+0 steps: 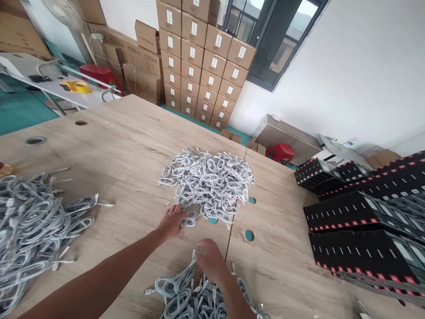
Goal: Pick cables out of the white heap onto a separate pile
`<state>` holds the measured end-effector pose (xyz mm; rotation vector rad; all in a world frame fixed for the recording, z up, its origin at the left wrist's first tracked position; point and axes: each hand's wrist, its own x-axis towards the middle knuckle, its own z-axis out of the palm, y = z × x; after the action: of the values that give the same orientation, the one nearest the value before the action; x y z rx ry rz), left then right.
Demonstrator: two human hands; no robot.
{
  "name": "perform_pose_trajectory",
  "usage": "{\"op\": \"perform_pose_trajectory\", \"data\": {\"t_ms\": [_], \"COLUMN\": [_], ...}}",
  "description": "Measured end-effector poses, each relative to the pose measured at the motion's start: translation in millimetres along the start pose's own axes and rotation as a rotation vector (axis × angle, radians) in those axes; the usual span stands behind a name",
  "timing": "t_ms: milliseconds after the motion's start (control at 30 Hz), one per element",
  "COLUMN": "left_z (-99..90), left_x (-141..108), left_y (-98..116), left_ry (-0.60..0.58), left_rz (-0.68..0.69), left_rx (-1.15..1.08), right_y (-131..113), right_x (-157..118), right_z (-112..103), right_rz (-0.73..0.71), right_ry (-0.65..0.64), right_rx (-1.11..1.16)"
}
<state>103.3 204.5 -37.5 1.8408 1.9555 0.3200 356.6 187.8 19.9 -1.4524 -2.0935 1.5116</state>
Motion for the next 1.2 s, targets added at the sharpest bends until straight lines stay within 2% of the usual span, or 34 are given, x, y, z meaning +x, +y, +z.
{"op": "perform_pose_trajectory", "data": {"t_ms": [67, 167, 367, 533, 667, 767, 867, 933, 1067, 1200], "left_z": [-1.1, 1.0, 16.6, 26.2, 25.9, 31.0, 45.6, 58.1, 76.8, 83.2], "left_x": [-13, -36, -80, -106, -123, -143, -169, -187, -211, -219], "left_y": [-1, -4, -5, -7, -10, -5, 4, 10, 18, 12], "left_ry": [-0.014, 0.0, 0.024, 0.017, -0.022, -0.079, -0.152, -0.212, -0.297, -0.279], "left_rz": [0.014, -0.012, -0.088, -0.096, -0.07, -0.03, 0.025, 0.054, 0.095, 0.101], "left_rx": [0.002, -0.01, -0.088, -0.163, -0.207, -0.238, -0.27, -0.289, -0.325, -0.372], "right_y": [-1, 8, 37, 39, 22, 8, -2, -9, -37, -74], "right_x": [13, 22, 20, 19, 24, 23, 20, 24, 62, 113], "right_z": [14, 24, 20, 25, 34, 40, 44, 48, 57, 75], "right_rz": [-0.035, -0.001, 0.066, 0.078, 0.071, -0.001, -0.032, -0.035, -0.031, 0.04], "right_ry": [-0.011, 0.017, 0.046, 0.045, 0.068, 0.075, -0.066, -0.101, 0.095, 0.123], "right_rx": [-0.032, 0.003, 0.167, 0.182, 0.042, -0.135, -0.27, -0.343, -0.5, -0.625]}}
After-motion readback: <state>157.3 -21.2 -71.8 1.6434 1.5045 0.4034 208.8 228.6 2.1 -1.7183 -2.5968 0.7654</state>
